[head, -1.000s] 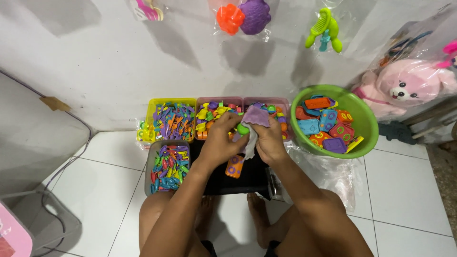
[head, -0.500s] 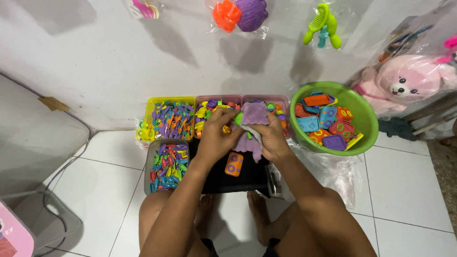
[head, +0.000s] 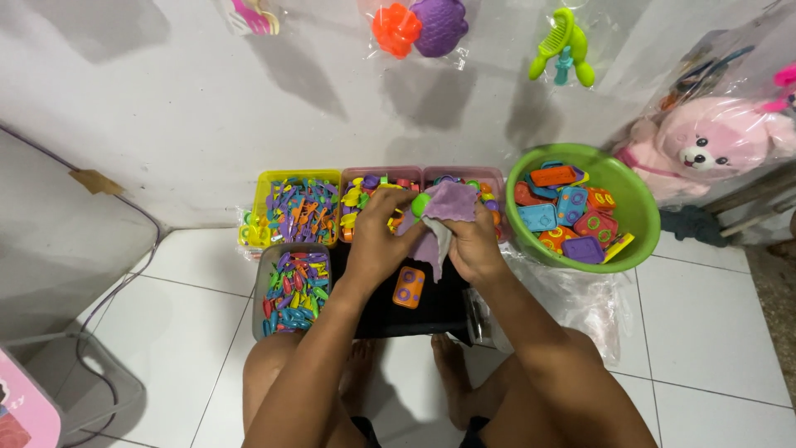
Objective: Cleaning small plastic toy letters and shapes by wiping them individually with a cloth and sorting them into bins.
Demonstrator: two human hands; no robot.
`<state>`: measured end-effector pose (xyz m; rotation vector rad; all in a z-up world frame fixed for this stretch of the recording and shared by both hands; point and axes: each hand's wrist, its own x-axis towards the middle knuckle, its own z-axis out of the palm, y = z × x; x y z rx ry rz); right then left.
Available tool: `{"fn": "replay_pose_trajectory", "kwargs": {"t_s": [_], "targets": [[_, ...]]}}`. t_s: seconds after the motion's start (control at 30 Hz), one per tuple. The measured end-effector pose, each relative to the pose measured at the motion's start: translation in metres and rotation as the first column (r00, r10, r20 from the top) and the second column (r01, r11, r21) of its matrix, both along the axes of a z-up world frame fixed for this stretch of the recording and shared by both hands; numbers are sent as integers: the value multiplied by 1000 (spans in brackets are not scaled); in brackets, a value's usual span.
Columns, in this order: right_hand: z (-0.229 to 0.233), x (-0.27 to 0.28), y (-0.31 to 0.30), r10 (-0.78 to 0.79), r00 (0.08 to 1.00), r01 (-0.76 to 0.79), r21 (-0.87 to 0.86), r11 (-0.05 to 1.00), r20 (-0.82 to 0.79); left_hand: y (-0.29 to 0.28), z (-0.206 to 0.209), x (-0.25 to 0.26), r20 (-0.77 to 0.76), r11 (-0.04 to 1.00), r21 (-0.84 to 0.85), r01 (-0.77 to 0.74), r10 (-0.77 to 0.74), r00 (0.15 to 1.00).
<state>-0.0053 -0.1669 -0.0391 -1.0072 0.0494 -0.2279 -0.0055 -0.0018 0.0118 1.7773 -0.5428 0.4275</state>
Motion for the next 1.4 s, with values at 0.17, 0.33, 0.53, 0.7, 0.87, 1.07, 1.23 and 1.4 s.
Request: {"fn": "replay_pose_trajectory", "kwargs": {"t_s": [0.17,0.33,0.53,0.7,0.87,1.07,1.23,1.4], "targets": [[5,1,-1,47,999,-47,78,996,2,5,9,-2,148,988,92,125,-138,979],[6,-2,1,26,999,-29,95,995,30,-1,-2,2,180,992,122,20,-42,983],[7,0,1,79,996,-83,105,991,40,5,1,7,150,986,154,64,-87,985],[-7,6,-3,68,998,-69,141,988,13,4,4,3,123,962,255,93,-128,984],[2,2,5,41,998,-46,103,994,49,1,-3,5,59,999,47,-11,8,998],[-12,12,-8,8,989,17,169,985,-147,6,0,3,39,981,110,158,-164,986],[-20,40,-52,40,982,13,279,960,-183,30,-5,15,-306,964,216,154,-82,948],[-68,61,-105,81,984,-16,375,927,-157,32,-90,45,-613,753,558,348,92,785]]}}
